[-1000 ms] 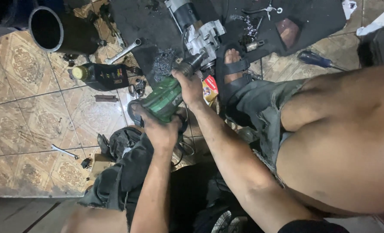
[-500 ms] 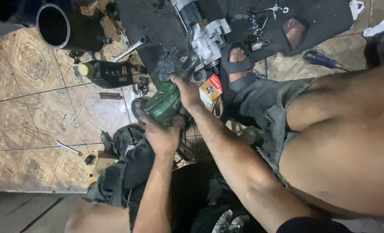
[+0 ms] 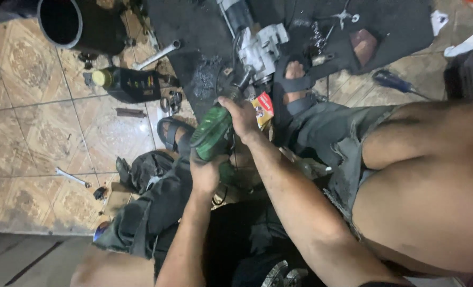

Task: The person uses a green power drill to work on a silver mechanical component resting on a black mat. The person holds the drill with both hands and applies it to the part while sitting on the floor.

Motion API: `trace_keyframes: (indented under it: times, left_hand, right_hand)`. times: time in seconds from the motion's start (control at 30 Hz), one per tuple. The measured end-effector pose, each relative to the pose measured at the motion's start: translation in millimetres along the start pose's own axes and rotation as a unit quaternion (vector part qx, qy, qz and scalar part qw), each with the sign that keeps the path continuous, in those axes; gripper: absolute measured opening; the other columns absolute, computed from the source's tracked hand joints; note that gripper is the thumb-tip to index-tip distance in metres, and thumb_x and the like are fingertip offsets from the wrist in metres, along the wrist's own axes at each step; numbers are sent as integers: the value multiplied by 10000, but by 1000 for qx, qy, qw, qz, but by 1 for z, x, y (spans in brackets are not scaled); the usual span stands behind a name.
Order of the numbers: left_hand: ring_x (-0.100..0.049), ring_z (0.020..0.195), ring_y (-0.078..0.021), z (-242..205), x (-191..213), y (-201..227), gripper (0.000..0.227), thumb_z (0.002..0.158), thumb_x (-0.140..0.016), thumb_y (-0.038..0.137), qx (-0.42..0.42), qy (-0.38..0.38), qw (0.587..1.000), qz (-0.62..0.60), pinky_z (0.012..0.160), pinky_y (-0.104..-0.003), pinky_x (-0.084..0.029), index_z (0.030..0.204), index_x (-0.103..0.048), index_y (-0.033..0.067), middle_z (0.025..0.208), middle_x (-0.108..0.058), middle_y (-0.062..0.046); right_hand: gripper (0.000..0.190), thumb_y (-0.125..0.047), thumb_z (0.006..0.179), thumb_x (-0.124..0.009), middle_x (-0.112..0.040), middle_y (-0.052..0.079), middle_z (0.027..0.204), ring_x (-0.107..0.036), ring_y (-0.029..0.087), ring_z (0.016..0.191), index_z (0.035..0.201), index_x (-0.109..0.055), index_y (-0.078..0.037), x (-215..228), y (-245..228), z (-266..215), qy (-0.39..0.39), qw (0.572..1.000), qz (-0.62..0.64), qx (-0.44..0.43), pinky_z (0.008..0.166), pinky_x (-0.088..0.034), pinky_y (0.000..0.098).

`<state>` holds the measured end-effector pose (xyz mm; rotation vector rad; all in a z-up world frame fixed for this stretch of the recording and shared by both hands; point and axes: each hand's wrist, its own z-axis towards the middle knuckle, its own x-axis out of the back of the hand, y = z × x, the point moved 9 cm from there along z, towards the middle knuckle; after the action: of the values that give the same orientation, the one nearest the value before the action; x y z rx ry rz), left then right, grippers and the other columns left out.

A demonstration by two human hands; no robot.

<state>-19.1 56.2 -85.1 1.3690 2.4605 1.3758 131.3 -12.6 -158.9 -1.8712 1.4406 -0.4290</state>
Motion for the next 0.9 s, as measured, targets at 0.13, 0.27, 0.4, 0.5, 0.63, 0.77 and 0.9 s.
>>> trace_keyframes:
  times: [0.13,0.27,0.4,0.5,0.63,0.77,0.9]
  left_hand:
    - [-582,1257,-388,22,-8,-28,681,710,-799,50,13,0,1000,-13,997,-606,-441,1346,-574,147,1250,-640,-135]
    - [-590,1261,-355,14,3,-7,684,682,-842,95,-6,21,1000,-11,978,-579,-433,1318,-593,119,1246,-655,-137]
    - [-580,1287,-339,12,9,2,774,631,-961,148,-25,28,999,-40,1023,-549,-447,1316,-606,95,1254,-662,-140]
    - [-616,1232,-363,13,9,2,657,693,-926,112,-35,27,999,-30,1000,-558,-463,1267,-608,64,1206,-674,-150]
    - [-617,1206,-286,6,7,10,645,641,-950,93,-53,39,998,-12,979,-502,-478,1206,-642,68,1164,-698,-137]
    - [-672,1125,-270,0,16,28,608,602,-981,123,-78,59,995,3,937,-481,-504,1126,-675,83,1085,-734,-130]
    - [-629,1215,-322,23,31,-3,739,555,-948,127,-88,41,995,11,998,-538,-461,1229,-644,106,1173,-703,-141]
  right_hand:
    - [800,-608,751,-794,-680,257,1225,-583,346,1308,1204,-697,44,-3,-4,6,-28,998,-54,-25,1068,-449,481]
    - [782,-598,770,-765,-683,239,1256,-587,315,1312,1223,-696,35,-12,-8,-6,-31,998,-40,-43,1073,-463,457]
    - [745,-564,807,-753,-683,274,1230,-601,330,1287,1193,-703,71,-21,5,-2,-25,999,-27,-36,1055,-475,473]
    - [673,-528,790,-771,-708,243,1131,-641,293,1201,1142,-726,45,-16,0,-5,-5,999,-20,-26,1003,-502,426]
    - [725,-556,758,-796,-705,265,1112,-645,318,1205,1132,-726,61,-13,10,3,11,1000,4,-25,994,-492,456]
    - [725,-542,754,-796,-704,275,1092,-655,324,1181,1116,-718,81,-13,0,-8,11,1000,5,-15,993,-492,459]
    - [720,-514,788,-802,-695,302,1189,-626,368,1246,1171,-694,86,-12,-13,-23,17,1000,14,12,1019,-489,484]
